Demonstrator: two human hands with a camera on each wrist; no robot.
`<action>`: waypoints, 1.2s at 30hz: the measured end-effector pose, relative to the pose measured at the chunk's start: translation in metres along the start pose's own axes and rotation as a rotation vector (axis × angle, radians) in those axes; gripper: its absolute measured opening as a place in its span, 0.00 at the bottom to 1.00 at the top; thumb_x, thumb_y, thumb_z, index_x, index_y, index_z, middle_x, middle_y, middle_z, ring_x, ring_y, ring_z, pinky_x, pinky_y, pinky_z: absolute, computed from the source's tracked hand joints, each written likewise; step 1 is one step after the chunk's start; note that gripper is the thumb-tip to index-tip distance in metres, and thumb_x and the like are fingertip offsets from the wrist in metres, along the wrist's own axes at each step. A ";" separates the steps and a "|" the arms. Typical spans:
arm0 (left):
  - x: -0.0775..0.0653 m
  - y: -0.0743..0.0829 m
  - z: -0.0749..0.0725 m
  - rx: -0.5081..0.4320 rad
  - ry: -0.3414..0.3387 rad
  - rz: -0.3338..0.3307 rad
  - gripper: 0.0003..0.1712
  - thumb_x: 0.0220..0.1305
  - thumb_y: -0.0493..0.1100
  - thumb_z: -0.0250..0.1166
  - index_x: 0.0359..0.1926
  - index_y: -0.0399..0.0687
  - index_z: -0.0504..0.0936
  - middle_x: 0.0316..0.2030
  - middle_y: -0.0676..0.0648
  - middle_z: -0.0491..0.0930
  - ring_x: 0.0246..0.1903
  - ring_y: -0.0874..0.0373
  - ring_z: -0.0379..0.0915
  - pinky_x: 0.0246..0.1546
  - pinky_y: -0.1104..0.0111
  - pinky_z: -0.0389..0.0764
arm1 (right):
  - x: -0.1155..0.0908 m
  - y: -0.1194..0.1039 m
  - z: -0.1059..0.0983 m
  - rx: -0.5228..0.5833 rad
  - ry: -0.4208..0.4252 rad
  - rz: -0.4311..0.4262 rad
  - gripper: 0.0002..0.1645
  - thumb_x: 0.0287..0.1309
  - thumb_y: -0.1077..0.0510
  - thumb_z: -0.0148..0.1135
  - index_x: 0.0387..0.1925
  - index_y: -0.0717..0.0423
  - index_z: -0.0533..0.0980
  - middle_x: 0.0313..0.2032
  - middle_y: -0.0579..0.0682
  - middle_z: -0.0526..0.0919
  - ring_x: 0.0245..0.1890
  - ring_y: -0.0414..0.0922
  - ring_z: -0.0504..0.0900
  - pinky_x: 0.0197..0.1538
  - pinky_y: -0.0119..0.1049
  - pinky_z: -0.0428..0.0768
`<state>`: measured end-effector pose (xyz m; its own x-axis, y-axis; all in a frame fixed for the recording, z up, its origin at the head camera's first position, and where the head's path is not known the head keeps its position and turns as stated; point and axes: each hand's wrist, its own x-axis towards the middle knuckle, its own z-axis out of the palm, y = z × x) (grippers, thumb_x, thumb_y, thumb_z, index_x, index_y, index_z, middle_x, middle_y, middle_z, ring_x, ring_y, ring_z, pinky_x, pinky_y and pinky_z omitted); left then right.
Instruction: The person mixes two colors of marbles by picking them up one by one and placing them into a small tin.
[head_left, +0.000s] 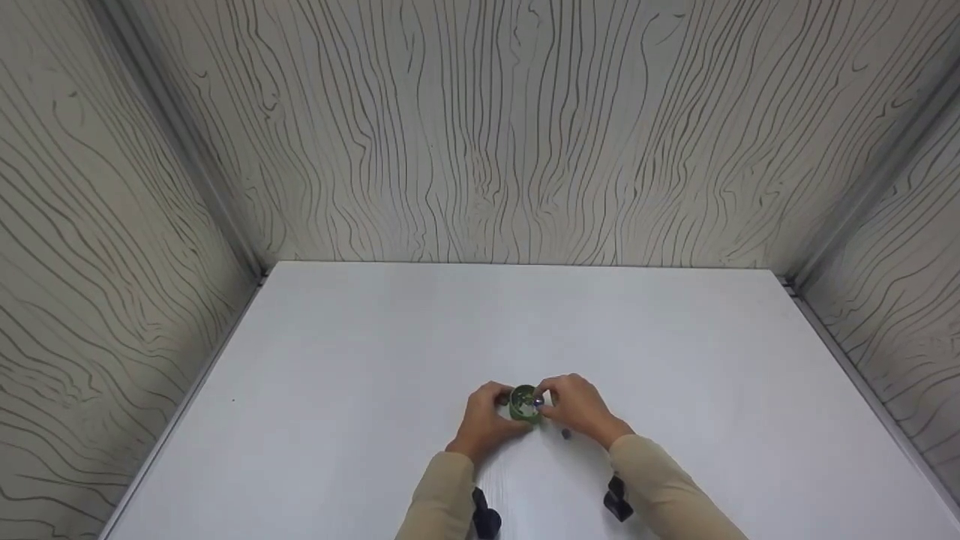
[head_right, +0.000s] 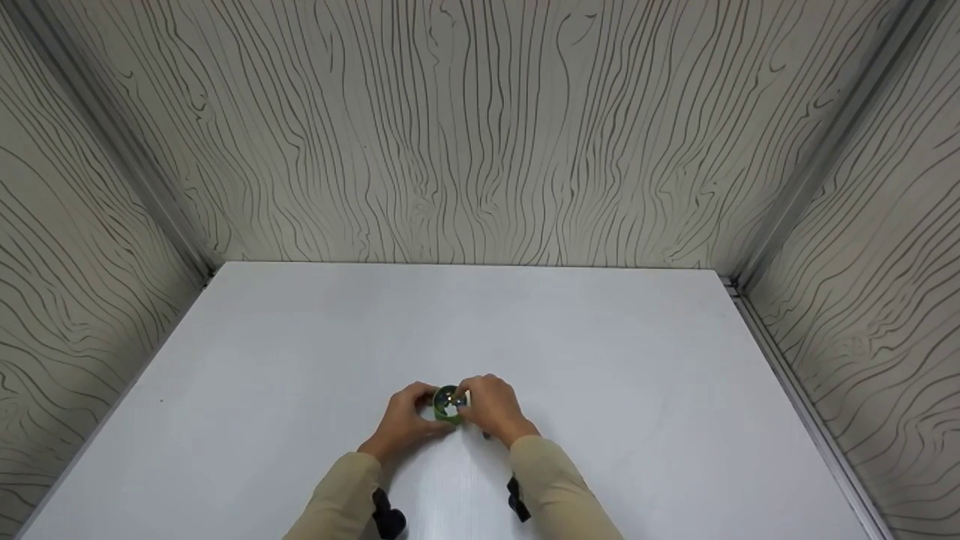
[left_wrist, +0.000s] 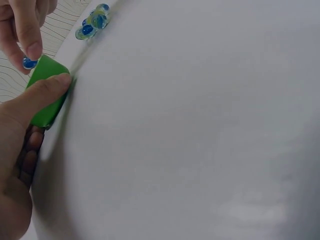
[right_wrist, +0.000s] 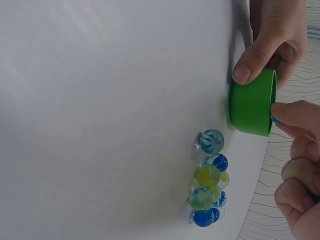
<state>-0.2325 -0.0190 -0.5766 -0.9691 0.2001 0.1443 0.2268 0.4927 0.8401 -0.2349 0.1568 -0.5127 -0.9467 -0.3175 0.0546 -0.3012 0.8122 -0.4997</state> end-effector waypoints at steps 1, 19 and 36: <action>0.000 0.000 0.000 -0.001 0.001 0.002 0.29 0.41 0.44 0.79 0.46 0.40 0.79 0.41 0.46 0.82 0.44 0.56 0.76 0.51 0.67 0.78 | 0.000 0.000 0.000 0.000 0.002 -0.003 0.08 0.47 0.62 0.70 0.33 0.54 0.85 0.20 0.44 0.75 0.26 0.39 0.65 0.29 0.29 0.62; 0.000 0.001 0.000 -0.014 -0.014 -0.033 0.30 0.42 0.44 0.78 0.48 0.41 0.79 0.42 0.47 0.81 0.44 0.58 0.75 0.50 0.68 0.78 | 0.000 0.007 0.003 -0.004 0.017 -0.021 0.06 0.49 0.58 0.70 0.32 0.54 0.85 0.17 0.42 0.73 0.20 0.36 0.62 0.24 0.26 0.59; -0.001 0.003 -0.001 -0.015 -0.017 -0.037 0.28 0.42 0.44 0.78 0.47 0.41 0.79 0.42 0.48 0.81 0.44 0.59 0.75 0.49 0.69 0.78 | -0.003 0.005 0.002 0.003 0.023 -0.033 0.04 0.52 0.58 0.69 0.31 0.55 0.84 0.18 0.43 0.74 0.21 0.35 0.63 0.24 0.26 0.60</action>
<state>-0.2308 -0.0188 -0.5734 -0.9750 0.1963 0.1038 0.1889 0.4872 0.8526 -0.2328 0.1608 -0.5174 -0.9388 -0.3323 0.0912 -0.3317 0.8000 -0.5000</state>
